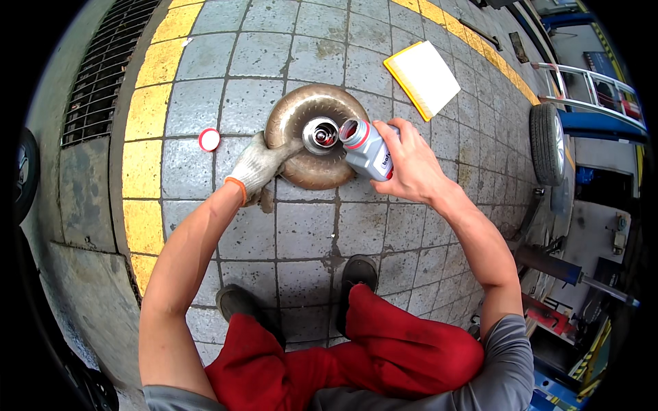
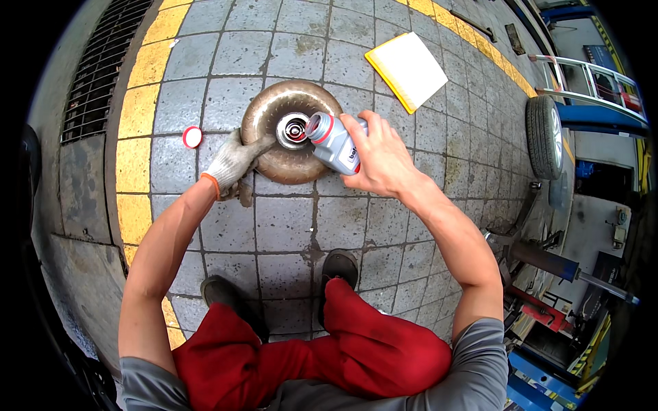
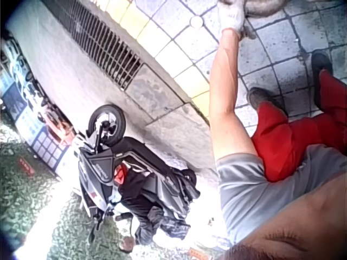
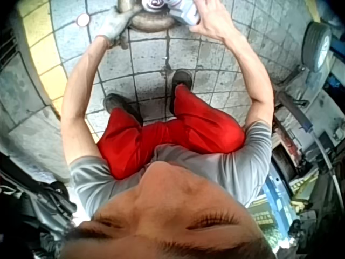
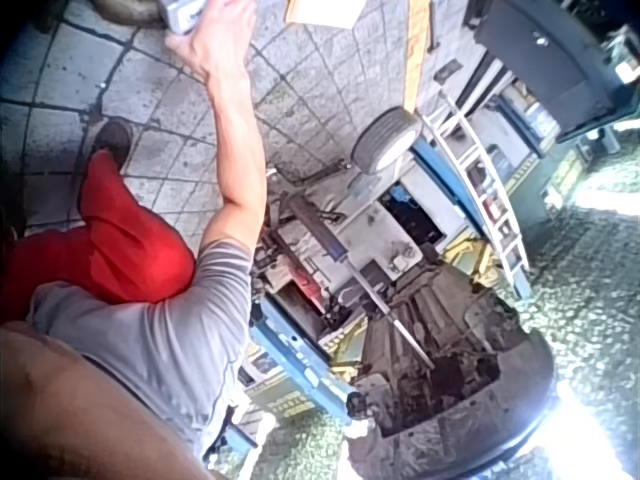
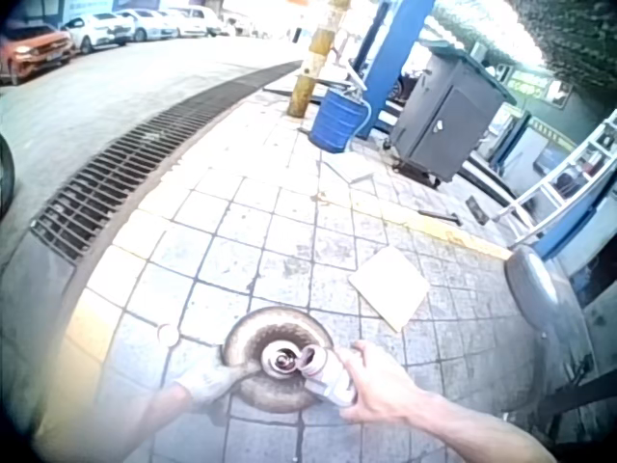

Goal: The person retrieves a bottle of red lubricant and pours it into the center of a turbocharger component resting on the floor. They rotate the turbocharger to distribute the fluid and continue pouring in several stages.

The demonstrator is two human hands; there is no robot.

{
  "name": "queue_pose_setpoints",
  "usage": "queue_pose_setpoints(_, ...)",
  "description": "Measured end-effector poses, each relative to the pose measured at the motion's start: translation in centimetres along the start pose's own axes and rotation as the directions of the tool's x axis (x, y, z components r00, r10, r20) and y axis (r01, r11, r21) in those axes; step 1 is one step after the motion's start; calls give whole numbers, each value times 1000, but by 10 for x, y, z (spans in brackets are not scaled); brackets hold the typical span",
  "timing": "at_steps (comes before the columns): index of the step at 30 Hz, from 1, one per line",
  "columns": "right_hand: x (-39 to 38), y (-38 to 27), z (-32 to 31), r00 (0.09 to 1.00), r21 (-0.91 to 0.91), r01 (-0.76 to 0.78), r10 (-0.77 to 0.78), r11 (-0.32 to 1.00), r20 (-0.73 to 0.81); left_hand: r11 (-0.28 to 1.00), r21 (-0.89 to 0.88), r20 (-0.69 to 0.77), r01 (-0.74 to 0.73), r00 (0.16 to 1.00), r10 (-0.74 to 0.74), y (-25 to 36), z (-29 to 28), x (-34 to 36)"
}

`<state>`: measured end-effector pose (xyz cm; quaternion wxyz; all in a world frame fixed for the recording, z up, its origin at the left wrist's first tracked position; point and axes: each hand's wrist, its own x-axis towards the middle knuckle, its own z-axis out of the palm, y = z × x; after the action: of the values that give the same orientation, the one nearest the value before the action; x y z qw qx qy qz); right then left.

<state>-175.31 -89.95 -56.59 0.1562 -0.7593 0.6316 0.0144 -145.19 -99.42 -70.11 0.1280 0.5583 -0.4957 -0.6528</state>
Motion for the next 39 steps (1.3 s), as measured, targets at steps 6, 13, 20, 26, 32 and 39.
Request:
queue_pose_setpoints(6,0,-1,0,1000,-17,11,-11,1000,-17,1000,-6,-5,-22,1000,22,1,1,-1)
queue_pose_setpoints(13,1,-2,-1,1000,-34,8,-8,999,-3,1000,20,12,-4,1000,4,6,-1,-2)
queue_pose_setpoints(20,2,-3,0,1000,-38,-5,6,999,20,1000,-5,15,16,1000,-16,4,0,-3)
queue_pose_setpoints(26,3,-2,0,1000,-57,4,-3,998,19,999,40,12,27,1000,-27,3,-2,0)
queue_pose_setpoints(32,4,-2,1,1000,-67,10,-9,998,12,999,48,17,15,1000,-16,1,-2,3)
queue_pose_setpoints(39,6,-2,2,999,-73,7,-5,997,33,998,63,-17,0,1000,1,-2,0,4)
